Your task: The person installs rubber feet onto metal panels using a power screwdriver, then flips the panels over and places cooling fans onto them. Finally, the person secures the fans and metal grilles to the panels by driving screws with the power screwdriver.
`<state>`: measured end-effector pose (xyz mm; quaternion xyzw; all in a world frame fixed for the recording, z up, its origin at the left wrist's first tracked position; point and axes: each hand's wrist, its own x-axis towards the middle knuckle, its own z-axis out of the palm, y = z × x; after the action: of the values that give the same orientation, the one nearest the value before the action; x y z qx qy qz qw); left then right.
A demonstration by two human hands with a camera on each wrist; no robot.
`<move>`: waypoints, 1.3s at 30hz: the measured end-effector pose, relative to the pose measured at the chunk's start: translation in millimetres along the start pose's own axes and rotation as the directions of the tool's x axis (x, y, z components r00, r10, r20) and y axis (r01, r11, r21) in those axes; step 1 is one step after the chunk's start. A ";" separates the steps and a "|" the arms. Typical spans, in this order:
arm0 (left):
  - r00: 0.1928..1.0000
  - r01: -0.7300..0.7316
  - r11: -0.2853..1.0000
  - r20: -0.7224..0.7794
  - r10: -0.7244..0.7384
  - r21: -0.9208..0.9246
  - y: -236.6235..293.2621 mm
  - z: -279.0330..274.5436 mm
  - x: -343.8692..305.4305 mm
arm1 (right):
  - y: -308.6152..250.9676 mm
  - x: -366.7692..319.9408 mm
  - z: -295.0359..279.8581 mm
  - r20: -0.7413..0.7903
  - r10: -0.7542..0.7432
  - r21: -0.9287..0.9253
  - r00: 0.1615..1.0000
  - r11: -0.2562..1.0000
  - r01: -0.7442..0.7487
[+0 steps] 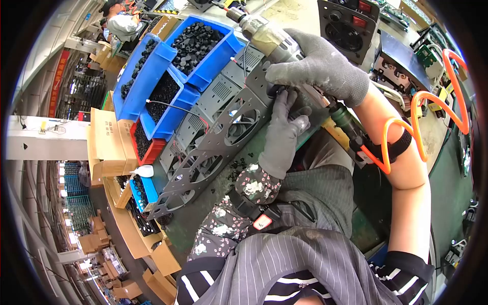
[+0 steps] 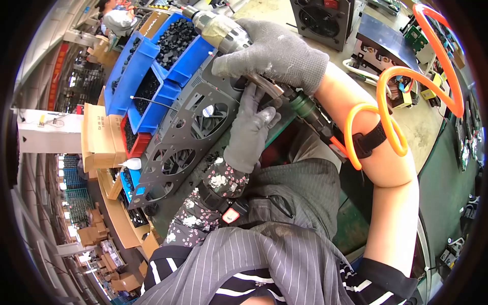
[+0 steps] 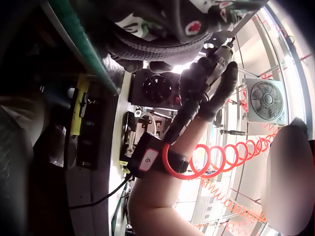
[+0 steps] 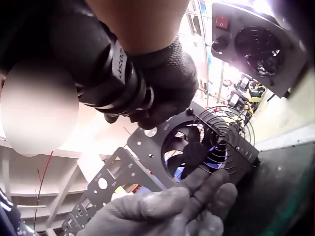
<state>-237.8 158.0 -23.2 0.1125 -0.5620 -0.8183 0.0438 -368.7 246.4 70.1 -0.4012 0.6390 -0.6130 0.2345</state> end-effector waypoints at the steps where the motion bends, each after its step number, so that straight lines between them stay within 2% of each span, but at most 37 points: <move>1: 0.998 -0.018 1.000 -0.052 0.019 0.023 1.0 -0.1 -1.7 | 0.3 0.9 0.4 -0.003 -0.021 -0.024 1.000 0.999 0.021; 4: 0.986 -0.035 0.995 -0.159 0.050 0.098 5.1 -0.7 -1.7 | 1.6 1.9 0.7 0.003 -0.043 -0.013 0.999 0.999 0.043; 6: 0.975 -0.025 0.989 -0.216 0.057 0.147 4.8 -5.2 1.7 | -1.5 2.1 0.6 0.037 0.010 -0.048 0.999 0.999 -0.008; 9: 0.957 0.018 0.859 -0.259 0.134 0.512 -2.2 -11.1 14.1 | 4.0 5.6 1.3 0.048 0.013 -0.047 0.999 0.999 -0.010; 10: 0.956 0.017 0.867 -0.261 0.132 0.498 -4.8 -10.7 18.5 | 4.3 5.7 2.2 0.055 0.022 -0.060 0.998 0.998 -0.019; 12: 0.945 0.044 0.814 -0.289 0.155 0.579 -10.1 -4.5 28.8 | 4.0 3.3 1.1 0.049 -0.070 0.012 0.996 0.998 0.070; 14: 0.922 0.026 0.864 -0.347 0.174 0.502 -11.3 1.1 36.4 | 7.2 6.5 -0.1 0.043 -0.071 -0.043 0.997 0.996 0.073; 16: 0.866 0.085 0.863 -0.466 0.182 0.497 -9.5 6.4 37.8 | 1.8 5.5 1.2 0.055 -0.041 -0.056 0.998 0.997 0.044; 22: 0.806 0.045 0.889 -0.542 0.237 0.456 -12.6 9.2 39.8 | -2.1 5.0 3.4 0.022 -0.101 -0.079 0.995 0.992 0.102; 24: 0.813 0.124 0.666 -0.460 0.357 0.736 -15.4 -2.7 38.9 | -6.2 5.5 -0.3 0.066 -0.048 0.004 0.997 0.999 0.048; 25: 0.807 0.128 0.657 -0.463 0.366 0.743 -13.6 -6.3 35.3 | -9.5 2.5 -1.8 0.078 -0.029 -0.022 0.997 0.999 0.031; 27: 0.788 0.162 0.250 -0.277 0.550 0.955 -2.2 -9.0 28.4 | -2.9 5.1 3.0 0.066 -0.064 -0.044 0.996 0.997 0.067; 29: 0.792 0.160 0.192 -0.242 0.561 0.968 12.5 -5.0 15.6 | -0.3 5.8 2.8 0.051 -0.091 -0.105 0.995 0.990 0.096; 30: 0.798 0.153 0.145 -0.209 0.565 0.978 22.9 -0.1 9.7 | -0.7 5.5 3.8 0.049 -0.098 -0.102 0.994 0.990 0.102; 32: 0.791 0.158 0.116 -0.196 0.579 0.981 33.1 3.2 4.5 | 3.9 4.0 5.4 0.014 -0.111 -0.018 0.994 0.994 0.111; 34: 0.789 0.160 0.088 -0.181 0.588 0.983 40.8 4.3 0.6 | 6.6 6.5 3.4 0.032 -0.122 -0.021 0.992 0.992 0.122; 36: 0.772 0.198 -0.020 -0.143 0.619 0.980 47.2 8.0 -0.8 | 6.8 6.5 -0.2 0.049 -0.135 -0.028 0.990 0.990 0.137; 39: 0.776 0.213 -0.042 -0.143 0.615 0.976 56.8 4.9 -6.1 | 6.6 5.4 2.9 0.035 -0.116 -0.017 0.993 0.993 0.117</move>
<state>-236.1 143.0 32.1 0.2519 -0.9332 -0.0771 0.2445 -371.0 239.8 64.3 -0.4504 0.6163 -0.6125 0.2054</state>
